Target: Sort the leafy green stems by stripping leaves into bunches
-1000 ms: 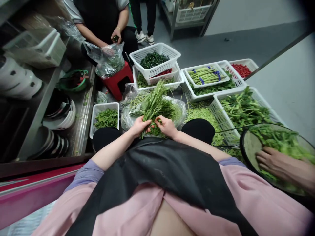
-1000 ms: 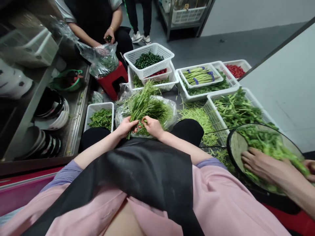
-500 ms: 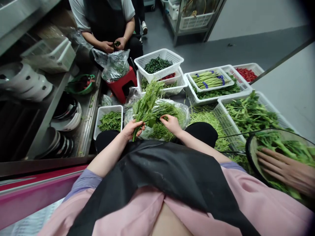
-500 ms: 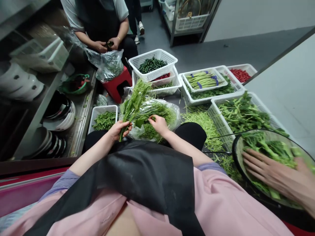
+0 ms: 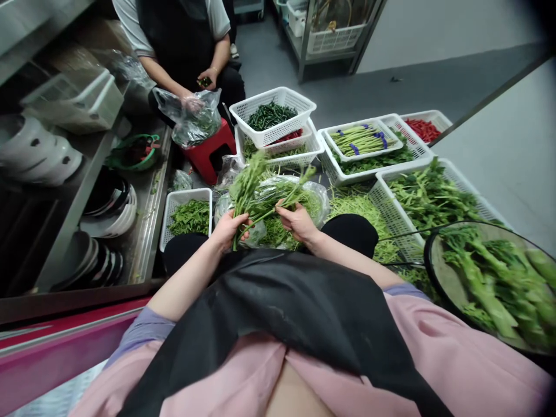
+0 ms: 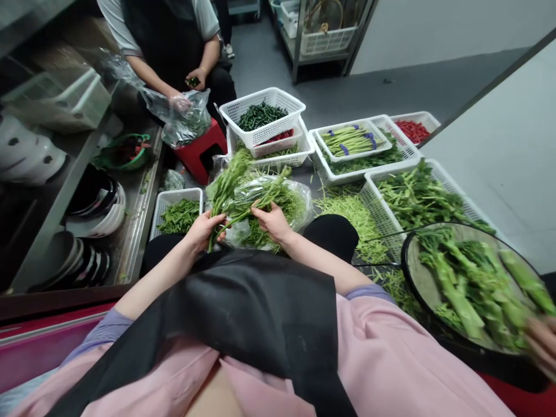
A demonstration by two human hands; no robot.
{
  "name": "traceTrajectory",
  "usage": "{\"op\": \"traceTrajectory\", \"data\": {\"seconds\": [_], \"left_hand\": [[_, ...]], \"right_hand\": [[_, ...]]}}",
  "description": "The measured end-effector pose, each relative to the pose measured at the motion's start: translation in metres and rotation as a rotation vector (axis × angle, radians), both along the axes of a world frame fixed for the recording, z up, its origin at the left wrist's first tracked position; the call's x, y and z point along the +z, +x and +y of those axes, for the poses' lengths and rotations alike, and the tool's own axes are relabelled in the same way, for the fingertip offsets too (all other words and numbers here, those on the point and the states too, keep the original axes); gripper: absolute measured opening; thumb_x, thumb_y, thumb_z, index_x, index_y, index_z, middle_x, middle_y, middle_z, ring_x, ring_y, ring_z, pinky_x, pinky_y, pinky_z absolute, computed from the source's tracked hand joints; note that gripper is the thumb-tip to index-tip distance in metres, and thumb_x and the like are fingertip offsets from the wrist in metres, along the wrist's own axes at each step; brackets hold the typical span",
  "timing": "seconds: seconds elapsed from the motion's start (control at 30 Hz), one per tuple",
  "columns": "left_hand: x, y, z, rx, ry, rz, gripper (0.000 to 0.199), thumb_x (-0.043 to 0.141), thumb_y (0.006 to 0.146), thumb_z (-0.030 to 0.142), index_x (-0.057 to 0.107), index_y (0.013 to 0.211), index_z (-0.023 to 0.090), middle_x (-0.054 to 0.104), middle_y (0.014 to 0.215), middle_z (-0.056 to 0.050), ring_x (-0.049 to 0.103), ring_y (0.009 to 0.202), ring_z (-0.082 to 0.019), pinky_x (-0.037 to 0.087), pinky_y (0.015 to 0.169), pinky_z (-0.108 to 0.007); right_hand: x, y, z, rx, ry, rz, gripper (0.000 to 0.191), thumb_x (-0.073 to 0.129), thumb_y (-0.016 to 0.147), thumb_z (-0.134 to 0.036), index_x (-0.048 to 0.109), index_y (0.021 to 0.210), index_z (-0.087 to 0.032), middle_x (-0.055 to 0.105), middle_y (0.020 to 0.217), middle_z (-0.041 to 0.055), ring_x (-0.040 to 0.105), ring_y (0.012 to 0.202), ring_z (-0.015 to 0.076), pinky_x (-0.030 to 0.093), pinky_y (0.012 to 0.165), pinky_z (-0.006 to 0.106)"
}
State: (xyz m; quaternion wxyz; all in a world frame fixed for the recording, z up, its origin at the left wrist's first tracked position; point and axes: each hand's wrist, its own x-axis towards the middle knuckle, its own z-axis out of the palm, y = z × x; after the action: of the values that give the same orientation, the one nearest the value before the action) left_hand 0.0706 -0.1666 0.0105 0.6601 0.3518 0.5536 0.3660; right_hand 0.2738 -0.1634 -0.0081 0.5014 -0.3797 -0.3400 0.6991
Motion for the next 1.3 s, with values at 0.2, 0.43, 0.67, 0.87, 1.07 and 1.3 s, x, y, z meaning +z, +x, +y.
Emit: {"op": "traceTrajectory", "data": {"seconds": [0.2, 0.43, 0.67, 0.87, 1.07, 1.3], "left_hand": [[0.010, -0.002, -0.008, -0.041, 0.078, 0.035, 0.050, 0.084, 0.058, 0.036, 0.047, 0.086, 0.018, 0.063, 0.063, 0.003, 0.050, 0.036, -0.008, 0.030, 0.033, -0.018], [0.016, -0.002, -0.011, -0.110, 0.130, 0.088, 0.046, 0.084, 0.060, 0.037, 0.048, 0.082, 0.018, 0.066, 0.062, -0.001, 0.048, 0.037, -0.007, 0.030, 0.034, -0.018], [0.016, -0.009, -0.010, -0.111, 0.146, 0.109, 0.045, 0.085, 0.057, 0.033, 0.048, 0.078, 0.017, 0.066, 0.061, -0.001, 0.046, 0.036, -0.007, 0.031, 0.035, -0.020], [0.021, -0.008, -0.011, -0.127, 0.163, 0.120, 0.045, 0.084, 0.057, 0.033, 0.048, 0.078, 0.017, 0.066, 0.061, -0.002, 0.045, 0.036, -0.007, 0.030, 0.035, -0.020], [0.025, -0.018, -0.011, -0.074, 0.182, 0.096, 0.047, 0.086, 0.055, 0.034, 0.049, 0.078, 0.017, 0.066, 0.061, -0.002, 0.045, 0.036, -0.006, 0.030, 0.035, -0.019], [0.020, -0.055, -0.015, -0.023, 0.136, 0.019, 0.050, 0.086, 0.054, 0.036, 0.046, 0.077, 0.017, 0.063, 0.058, 0.000, 0.042, 0.032, -0.004, 0.027, 0.032, -0.017]], "right_hand": [[0.001, 0.005, -0.008, 0.070, 0.026, -0.027, 0.047, 0.081, 0.059, -0.047, 0.058, 0.089, -0.020, 0.032, 0.047, -0.0125, 0.018, 0.038, 0.0028, 0.011, 0.039, 0.021], [-0.003, 0.024, -0.007, 0.125, 0.080, -0.456, 0.037, 0.073, 0.066, -0.045, 0.064, 0.088, -0.017, 0.046, 0.050, -0.0078, 0.035, 0.043, 0.0068, 0.030, 0.044, 0.022], [0.059, 0.096, -0.006, -0.155, 0.720, -1.253, 0.027, 0.053, 0.088, -0.035, 0.073, 0.097, -0.019, 0.071, 0.088, 0.0082, 0.064, 0.079, 0.0182, 0.048, 0.072, 0.030], [0.088, 0.093, 0.045, 0.290, 0.940, -1.722, 0.022, 0.059, 0.085, -0.028, 0.072, 0.102, -0.021, 0.069, 0.092, 0.0059, 0.061, 0.074, 0.0169, 0.040, 0.062, 0.027], [0.048, 0.072, 0.054, 0.189, 0.962, -1.639, 0.024, 0.050, 0.088, -0.026, 0.067, 0.101, -0.015, 0.067, 0.099, 0.0102, 0.061, 0.083, 0.0189, 0.041, 0.065, 0.027], [-0.016, 0.093, 0.071, -0.500, 0.524, -1.247, 0.039, 0.023, 0.098, -0.029, 0.057, 0.108, -0.014, 0.064, 0.085, 0.0098, 0.060, 0.072, 0.0181, 0.045, 0.067, 0.031]]}}
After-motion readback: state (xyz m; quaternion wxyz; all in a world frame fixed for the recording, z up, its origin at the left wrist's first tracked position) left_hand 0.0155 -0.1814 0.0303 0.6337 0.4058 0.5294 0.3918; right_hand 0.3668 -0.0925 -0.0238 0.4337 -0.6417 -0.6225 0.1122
